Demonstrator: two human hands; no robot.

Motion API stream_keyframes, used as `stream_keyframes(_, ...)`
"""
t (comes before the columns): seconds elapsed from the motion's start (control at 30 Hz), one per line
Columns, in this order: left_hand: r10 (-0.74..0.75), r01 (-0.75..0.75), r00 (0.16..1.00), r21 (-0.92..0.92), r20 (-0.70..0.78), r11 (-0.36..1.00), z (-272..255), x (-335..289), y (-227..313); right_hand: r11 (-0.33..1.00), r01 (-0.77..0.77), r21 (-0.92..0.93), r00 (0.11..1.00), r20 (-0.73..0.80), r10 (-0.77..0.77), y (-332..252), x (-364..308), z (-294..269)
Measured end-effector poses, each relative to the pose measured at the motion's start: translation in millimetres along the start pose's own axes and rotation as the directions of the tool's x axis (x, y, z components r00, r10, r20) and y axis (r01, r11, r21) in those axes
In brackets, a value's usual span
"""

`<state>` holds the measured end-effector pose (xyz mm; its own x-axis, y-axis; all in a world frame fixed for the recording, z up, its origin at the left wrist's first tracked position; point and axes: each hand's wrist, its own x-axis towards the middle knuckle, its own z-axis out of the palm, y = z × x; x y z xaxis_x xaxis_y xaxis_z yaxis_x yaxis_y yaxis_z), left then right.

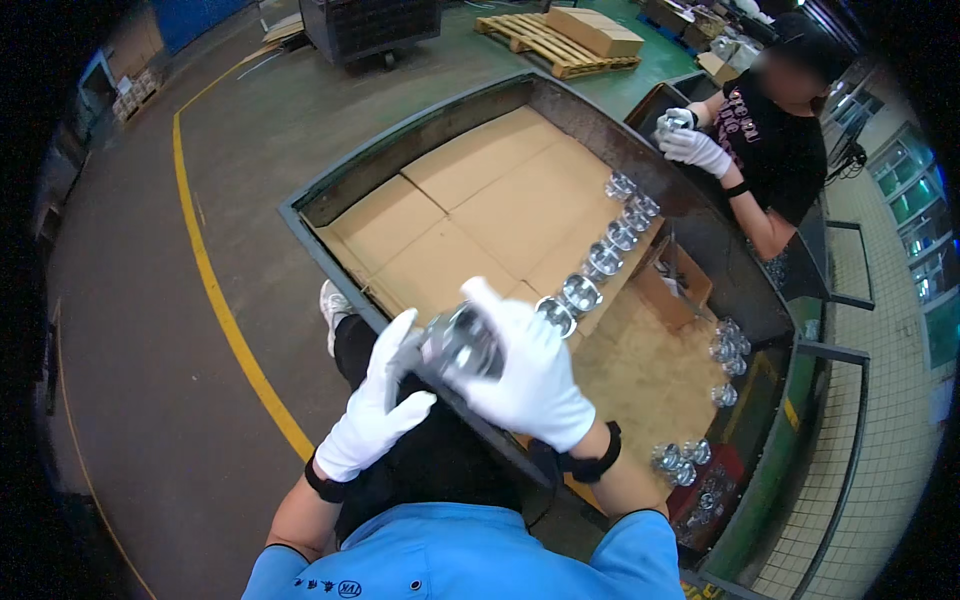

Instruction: Inspecting and organizing metal engine pistons on a work table in a factory setting.

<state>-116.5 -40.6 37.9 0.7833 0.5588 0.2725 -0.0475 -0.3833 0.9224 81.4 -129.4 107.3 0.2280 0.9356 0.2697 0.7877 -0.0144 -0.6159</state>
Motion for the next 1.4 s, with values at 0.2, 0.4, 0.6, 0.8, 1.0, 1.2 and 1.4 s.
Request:
stream_keyframes(0.2, 0.159, -0.289, 0.955, 0.668, 0.25, 0.685, 18.2, 13.6, -34.2, 0.903, -0.348, -0.251, 0.931, -0.206, 0.302, 125.2, 15.2, 24.1)
stream_keyframes(0.4, 0.197, -0.277, 0.961, 0.661, 0.195, 0.698, 22.0, 12.3, -38.0, 0.808, -0.303, -0.505, 0.936, -0.001, 0.351, 164.8, 26.1, 67.8)
stream_keyframes(0.6, 0.216, -0.283, 0.959, 0.651, 0.184, 0.704, 20.8, 13.2, -38.4, 0.798, -0.239, -0.553, 0.96, -0.008, 0.281, 173.6, 20.5, 77.0)
stream_keyframes(0.8, 0.222, -0.286, 0.958, 0.65, 0.181, 0.704, 21.0, 16.7, -39.7, 0.861, -0.199, -0.468, 0.973, 0.008, 0.23, 166.0, 13.7, 46.8)
stream_keyframes(1.0, 0.198, -0.298, 0.954, 0.625, 0.227, 0.721, 24.9, 22.5, -34.3, 0.793, -0.407, -0.453, 0.91, -0.281, 0.306, 191.1, -74.0, -61.2)
stream_keyframes(1.2, 0.135, -0.243, 0.968, 0.661, 0.21, 0.71, 34.3, 19.0, -28.4, 0.352, -0.76, -0.546, 0.442, -0.037, 0.896, 236.4, -252.9, -152.7)
stream_keyframes(1.4, 0.119, -0.249, 0.966, 0.688, 0.231, 0.681, 35.0, 16.0, -34.6, 0.344, -0.65, -0.677, 0.308, 0.179, 0.934, 291.8, -385.9, -130.1)
